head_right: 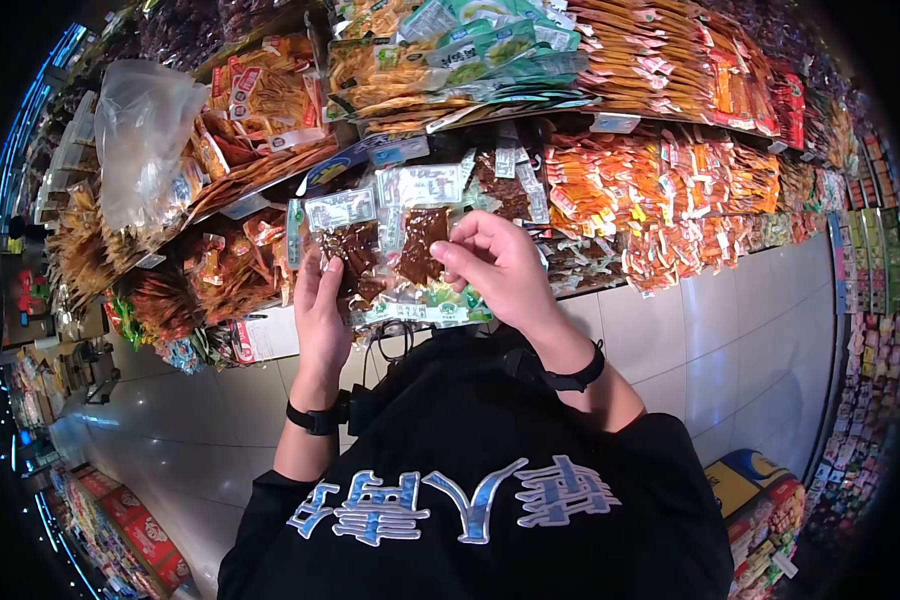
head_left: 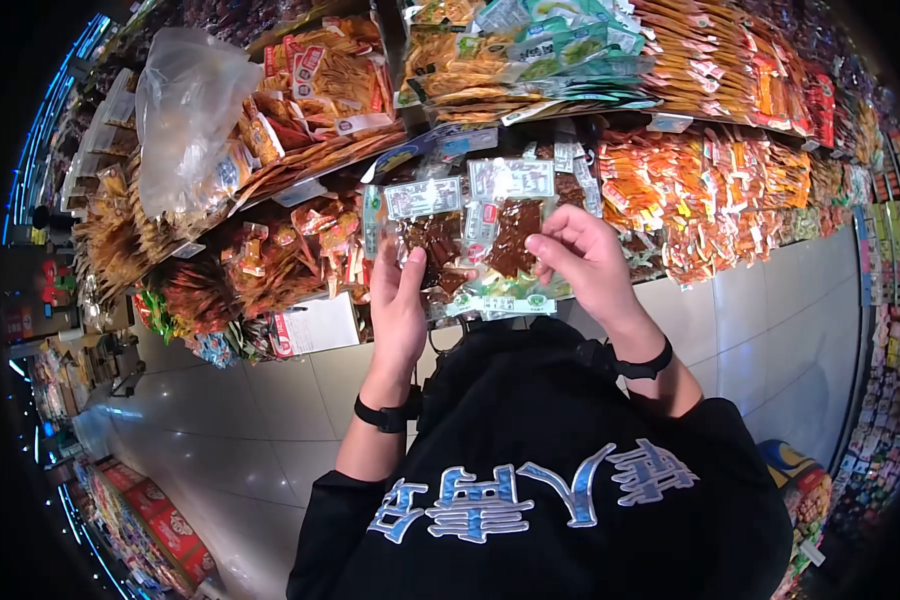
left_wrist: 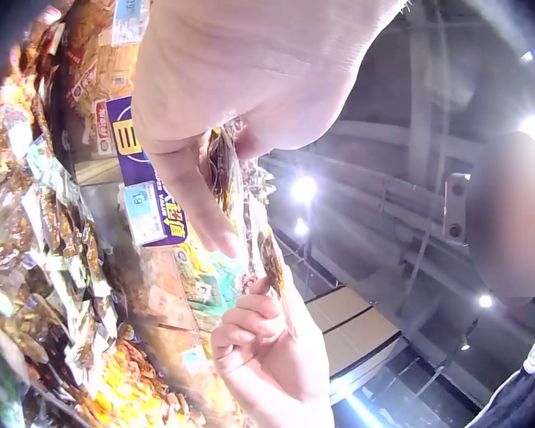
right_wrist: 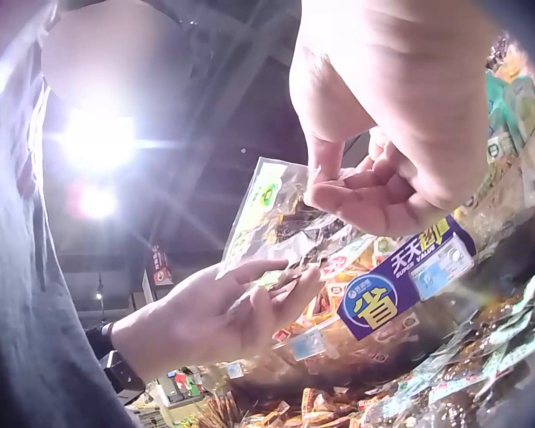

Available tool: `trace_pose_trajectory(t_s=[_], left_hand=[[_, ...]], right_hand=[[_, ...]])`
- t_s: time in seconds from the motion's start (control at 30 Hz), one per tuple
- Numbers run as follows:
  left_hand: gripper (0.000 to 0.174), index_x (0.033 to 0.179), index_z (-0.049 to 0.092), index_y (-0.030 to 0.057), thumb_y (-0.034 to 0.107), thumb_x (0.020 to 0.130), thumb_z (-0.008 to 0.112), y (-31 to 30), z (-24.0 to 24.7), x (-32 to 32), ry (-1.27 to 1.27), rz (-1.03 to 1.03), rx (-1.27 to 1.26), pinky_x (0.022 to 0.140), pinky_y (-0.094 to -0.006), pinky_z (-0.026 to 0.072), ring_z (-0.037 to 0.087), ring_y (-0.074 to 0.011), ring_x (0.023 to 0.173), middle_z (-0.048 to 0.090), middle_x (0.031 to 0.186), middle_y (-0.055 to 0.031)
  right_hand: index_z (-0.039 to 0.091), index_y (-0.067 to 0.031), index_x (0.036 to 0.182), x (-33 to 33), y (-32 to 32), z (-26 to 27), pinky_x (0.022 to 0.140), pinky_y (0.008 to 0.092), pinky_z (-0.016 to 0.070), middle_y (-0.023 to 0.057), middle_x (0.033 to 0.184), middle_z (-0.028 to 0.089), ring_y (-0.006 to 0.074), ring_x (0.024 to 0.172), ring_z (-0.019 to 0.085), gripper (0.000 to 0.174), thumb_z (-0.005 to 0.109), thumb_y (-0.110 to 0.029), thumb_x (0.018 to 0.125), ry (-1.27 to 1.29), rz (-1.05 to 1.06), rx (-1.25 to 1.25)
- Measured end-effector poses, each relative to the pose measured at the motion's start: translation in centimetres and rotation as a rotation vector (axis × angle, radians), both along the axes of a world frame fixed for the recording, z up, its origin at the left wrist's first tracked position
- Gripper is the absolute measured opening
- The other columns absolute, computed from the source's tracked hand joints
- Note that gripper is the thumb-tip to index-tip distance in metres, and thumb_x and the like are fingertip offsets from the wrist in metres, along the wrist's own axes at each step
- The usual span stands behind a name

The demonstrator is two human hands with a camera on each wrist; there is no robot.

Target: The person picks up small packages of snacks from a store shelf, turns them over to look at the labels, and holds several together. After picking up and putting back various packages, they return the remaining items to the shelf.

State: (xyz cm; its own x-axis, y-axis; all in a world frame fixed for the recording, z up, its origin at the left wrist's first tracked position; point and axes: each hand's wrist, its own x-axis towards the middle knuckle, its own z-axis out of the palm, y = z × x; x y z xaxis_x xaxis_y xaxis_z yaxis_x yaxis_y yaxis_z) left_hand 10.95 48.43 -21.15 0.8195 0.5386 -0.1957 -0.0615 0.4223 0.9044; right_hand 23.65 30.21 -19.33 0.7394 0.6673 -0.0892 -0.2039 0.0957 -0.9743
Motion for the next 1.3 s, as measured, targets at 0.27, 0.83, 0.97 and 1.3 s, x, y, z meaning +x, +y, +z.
trace_pose_trajectory(t_s=[0.27,0.83,0.97,1.3], left_hand=[[0.033,0.131,0.040,-0.0020,0.011,0.101,0.044,-6.5,1.1,-0.1,-0.019,0.038,0.010,0.086,-0.0354,0.0560,0.066,-0.0216,0.100,0.061,0.117,-0.0150],[0.028,0.125,0.043,-0.0012,0.010,0.100,0.047,-20.3,1.4,-0.5,-0.016,0.108,-0.033,0.079,-0.0363,0.0589,0.071,-0.0279,0.087,0.064,0.114,-0.0169],[0.023,0.120,0.045,0.0006,0.006,0.098,0.050,-21.8,2.5,-0.9,-0.052,0.075,-0.093,0.078,-0.0331,0.0582,0.071,-0.0250,0.085,0.067,0.107,-0.0170],[0.023,0.117,0.049,0.0049,0.006,0.095,0.056,-21.5,0.2,-2.3,-0.053,0.096,0.029,0.075,-0.0348,0.0605,0.070,-0.0225,0.089,0.067,0.104,-0.0128]], right_hand=[[0.053,-0.0044,0.091,3.1,-6.0,3.3,0.058,0.0219,0.0472,0.0013,0.071,0.060,0.0067,0.062,0.057,0.012,0.064,-0.009,0.092,-0.059,-0.052,0.055],[0.056,-0.0049,0.094,4.0,-18.8,1.0,0.062,0.0228,0.0453,0.0000,0.078,0.057,0.0085,0.068,0.058,0.009,0.059,-0.013,0.096,0.262,-0.004,0.155],[0.055,-0.0059,0.092,3.0,-20.6,-0.1,0.064,0.0230,0.0449,0.0000,0.077,0.057,0.0094,0.068,0.058,0.009,0.059,-0.013,0.096,0.298,0.023,0.158],[0.056,-0.0050,0.091,-0.3,-20.9,-0.4,0.067,0.0239,0.0485,0.0011,0.080,0.061,0.0094,0.071,0.061,0.008,0.059,-0.011,0.095,0.255,0.069,0.171]])
